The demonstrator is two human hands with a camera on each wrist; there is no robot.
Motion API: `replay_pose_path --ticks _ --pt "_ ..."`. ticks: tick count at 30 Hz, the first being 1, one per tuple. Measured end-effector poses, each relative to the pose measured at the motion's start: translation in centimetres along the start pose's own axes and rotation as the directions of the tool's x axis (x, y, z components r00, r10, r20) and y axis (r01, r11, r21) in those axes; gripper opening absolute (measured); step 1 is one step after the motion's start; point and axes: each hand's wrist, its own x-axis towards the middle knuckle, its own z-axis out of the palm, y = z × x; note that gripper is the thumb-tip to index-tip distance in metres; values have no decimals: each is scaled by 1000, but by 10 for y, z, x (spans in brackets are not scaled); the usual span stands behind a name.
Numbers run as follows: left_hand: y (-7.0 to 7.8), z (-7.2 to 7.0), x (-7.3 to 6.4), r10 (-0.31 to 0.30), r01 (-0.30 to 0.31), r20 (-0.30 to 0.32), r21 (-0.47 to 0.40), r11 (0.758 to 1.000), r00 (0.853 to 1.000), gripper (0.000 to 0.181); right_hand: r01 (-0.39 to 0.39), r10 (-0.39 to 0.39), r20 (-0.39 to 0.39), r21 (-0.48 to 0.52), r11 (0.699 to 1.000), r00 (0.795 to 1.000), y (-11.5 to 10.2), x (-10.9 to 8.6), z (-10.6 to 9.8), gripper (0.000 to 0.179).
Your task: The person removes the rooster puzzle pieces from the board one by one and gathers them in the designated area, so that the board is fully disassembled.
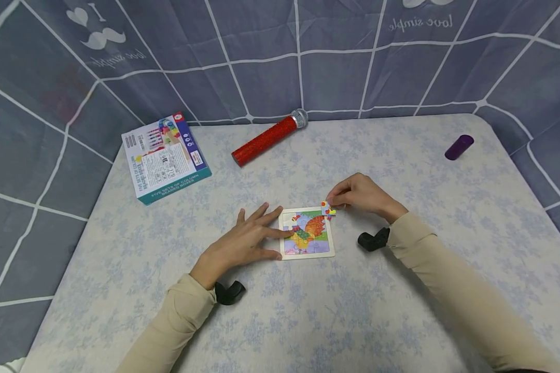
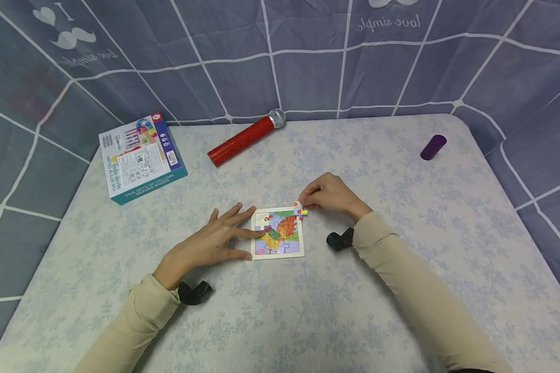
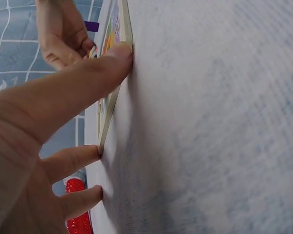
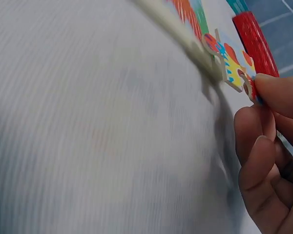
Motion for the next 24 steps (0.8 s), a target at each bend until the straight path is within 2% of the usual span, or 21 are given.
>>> replay_pose_path --ticks 7,12,16,24 --pt "3 1 0 -12 12 -12 9 1000 1000 60 -54 53 -25 -9 999 998 16 -15 -17 19" --pt "4 5 2 -32 33 -45 9 999 998 65 -88 87 -44 -23 996 995 22 -19 -23 21" --pt "4 6 3 -46 47 -58 1 999 997 62 -89 87 -54 -40 995 995 25 -20 -25 21" --pt "5 4 5 -60 60 -35 -15 998 998 60 -82 76 -72 -86 993 994 28 -19 -27 19"
